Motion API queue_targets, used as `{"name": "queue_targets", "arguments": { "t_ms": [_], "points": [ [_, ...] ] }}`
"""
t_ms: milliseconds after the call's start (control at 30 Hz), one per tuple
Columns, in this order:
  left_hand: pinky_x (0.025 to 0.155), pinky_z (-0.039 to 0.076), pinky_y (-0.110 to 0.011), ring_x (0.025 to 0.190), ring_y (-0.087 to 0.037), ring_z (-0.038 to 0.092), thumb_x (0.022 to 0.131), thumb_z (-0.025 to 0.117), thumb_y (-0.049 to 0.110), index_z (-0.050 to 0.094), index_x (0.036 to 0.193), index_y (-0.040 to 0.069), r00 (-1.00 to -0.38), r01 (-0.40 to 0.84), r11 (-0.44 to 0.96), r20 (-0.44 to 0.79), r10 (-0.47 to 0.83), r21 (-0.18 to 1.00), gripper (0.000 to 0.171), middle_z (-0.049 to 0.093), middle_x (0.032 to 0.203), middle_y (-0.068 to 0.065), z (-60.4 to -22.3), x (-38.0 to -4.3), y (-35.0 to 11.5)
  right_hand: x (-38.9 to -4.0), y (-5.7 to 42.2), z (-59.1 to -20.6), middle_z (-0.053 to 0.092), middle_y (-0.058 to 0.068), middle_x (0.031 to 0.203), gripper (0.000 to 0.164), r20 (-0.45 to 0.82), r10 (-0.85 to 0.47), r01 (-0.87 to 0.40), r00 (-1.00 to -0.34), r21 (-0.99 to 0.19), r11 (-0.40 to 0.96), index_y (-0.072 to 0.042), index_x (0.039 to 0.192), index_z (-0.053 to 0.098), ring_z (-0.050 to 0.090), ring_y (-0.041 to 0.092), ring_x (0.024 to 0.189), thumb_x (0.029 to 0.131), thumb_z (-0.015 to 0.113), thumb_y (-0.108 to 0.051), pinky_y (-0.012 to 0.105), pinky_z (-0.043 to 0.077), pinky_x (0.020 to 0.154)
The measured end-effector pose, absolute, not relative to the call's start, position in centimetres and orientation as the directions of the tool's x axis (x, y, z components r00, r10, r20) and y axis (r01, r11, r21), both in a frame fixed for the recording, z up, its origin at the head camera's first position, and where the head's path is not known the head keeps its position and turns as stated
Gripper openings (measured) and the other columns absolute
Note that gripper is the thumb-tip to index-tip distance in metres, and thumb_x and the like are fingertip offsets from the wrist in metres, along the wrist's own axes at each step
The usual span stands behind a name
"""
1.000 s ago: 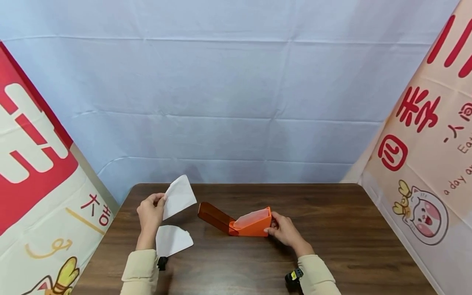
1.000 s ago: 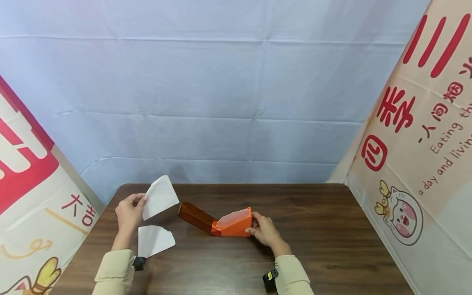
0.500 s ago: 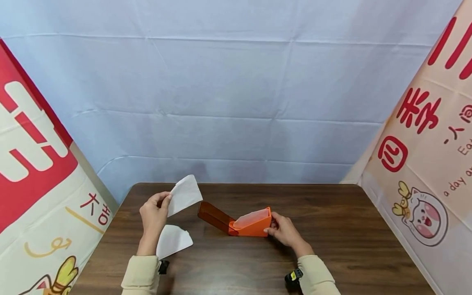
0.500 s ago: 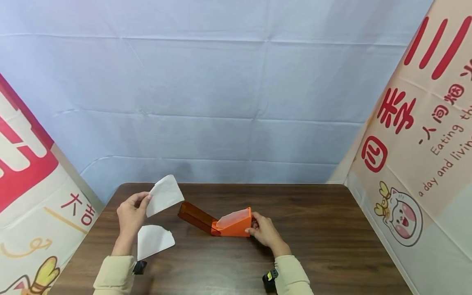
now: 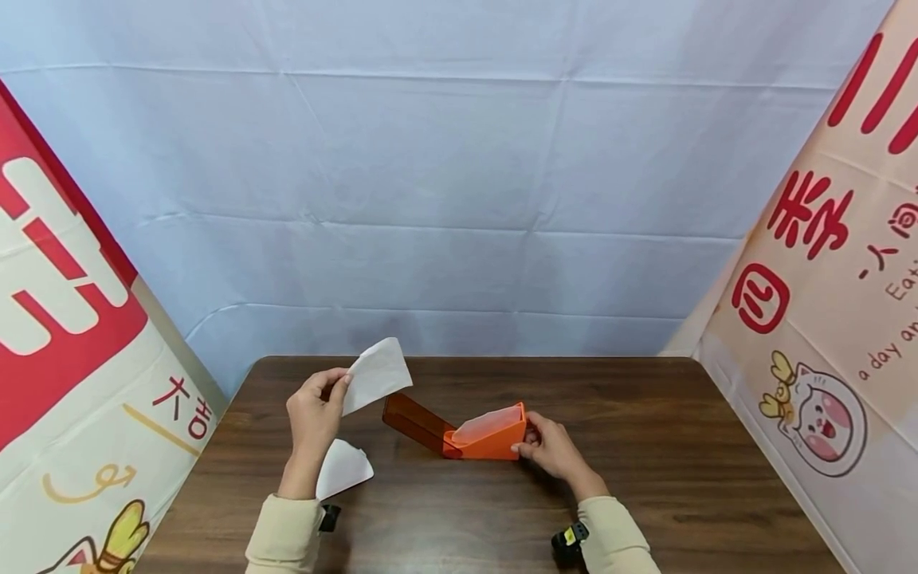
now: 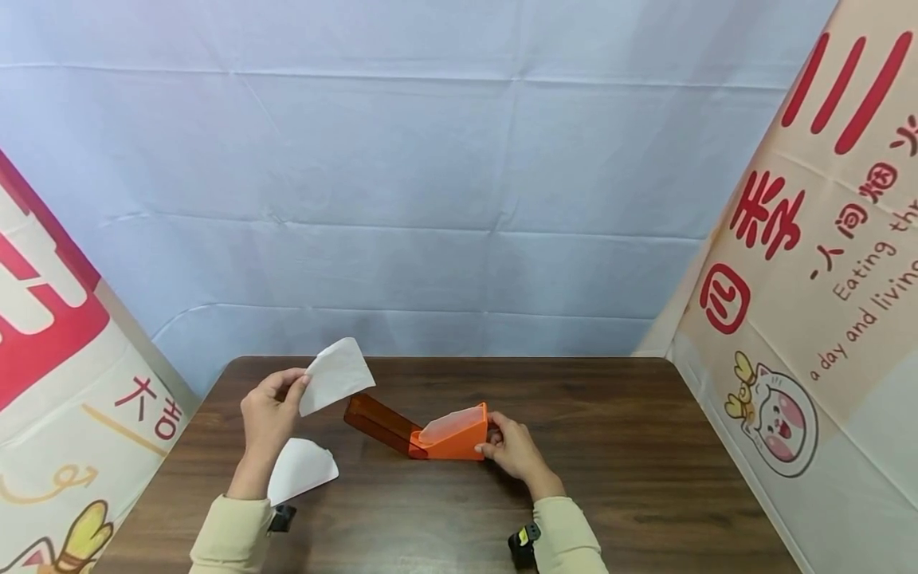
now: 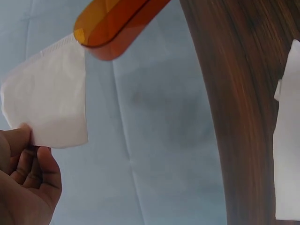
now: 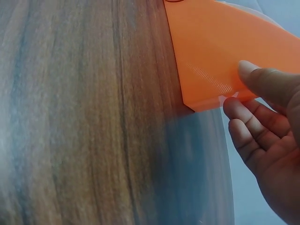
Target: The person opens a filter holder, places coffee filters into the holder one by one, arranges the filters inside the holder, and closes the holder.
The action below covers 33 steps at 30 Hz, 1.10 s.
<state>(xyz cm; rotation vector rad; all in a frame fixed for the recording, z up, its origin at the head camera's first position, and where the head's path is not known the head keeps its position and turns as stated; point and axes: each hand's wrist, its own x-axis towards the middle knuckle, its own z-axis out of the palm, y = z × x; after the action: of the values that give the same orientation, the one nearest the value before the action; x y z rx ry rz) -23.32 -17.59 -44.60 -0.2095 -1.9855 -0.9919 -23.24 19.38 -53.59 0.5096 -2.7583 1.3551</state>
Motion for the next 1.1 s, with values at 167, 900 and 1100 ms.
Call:
{"name": "queue_targets", "arguments": {
  "t_ms": [167, 900, 1100],
  "points": [
    [0.050, 0.042, -0.016, 0.056, -0.016, 0.058, 0.076, 0.075, 0.000, 0.072, 0.082, 0.002, -0.594, 0.510, 0.655, 0.779, -0.202, 0.558, 0.007, 0.068, 0.076, -0.008, -44.7, -23.4, -16.7, -23.2, 19.3, -53.6, 0.053, 0.001, 0.073, 0.036, 0.165, -0.269, -0.292, -0.949, -0.786, 0.545, -0.003, 0.106, 0.059, 0.049, 0.015, 0.062, 0.074, 0.077, -0.004, 0.026, 0.043, 0.055],
    [0.050, 0.042, -0.015, 0.057, -0.013, 0.057, 0.076, 0.075, -0.001, 0.072, 0.082, 0.004, -0.585, 0.595, 0.593, 0.798, -0.143, 0.542, 0.008, 0.067, 0.077, -0.005, -44.8, -23.3, -14.1, -23.4, 20.0, -51.8, 0.060, 0.007, 0.089, 0.040, 0.170, -0.329, -0.304, -0.929, -0.857, 0.416, -0.001, 0.112, 0.058, 0.055, 0.020, 0.071, 0.077, 0.076, -0.005, 0.027, 0.048, 0.059],
    [0.049, 0.043, -0.017, 0.057, -0.012, 0.057, 0.076, 0.075, -0.002, 0.072, 0.082, 0.004, -0.592, 0.614, 0.573, 0.797, -0.120, 0.542, 0.009, 0.067, 0.077, -0.005, -44.8, -23.3, -13.3, -23.6, 20.0, -50.3, 0.061, 0.014, 0.090, 0.033, 0.112, -0.370, -0.251, -0.922, -0.901, 0.353, 0.006, 0.105, 0.058, 0.057, 0.027, 0.072, 0.076, 0.073, 0.006, 0.028, 0.049, 0.058]
  ]
}}
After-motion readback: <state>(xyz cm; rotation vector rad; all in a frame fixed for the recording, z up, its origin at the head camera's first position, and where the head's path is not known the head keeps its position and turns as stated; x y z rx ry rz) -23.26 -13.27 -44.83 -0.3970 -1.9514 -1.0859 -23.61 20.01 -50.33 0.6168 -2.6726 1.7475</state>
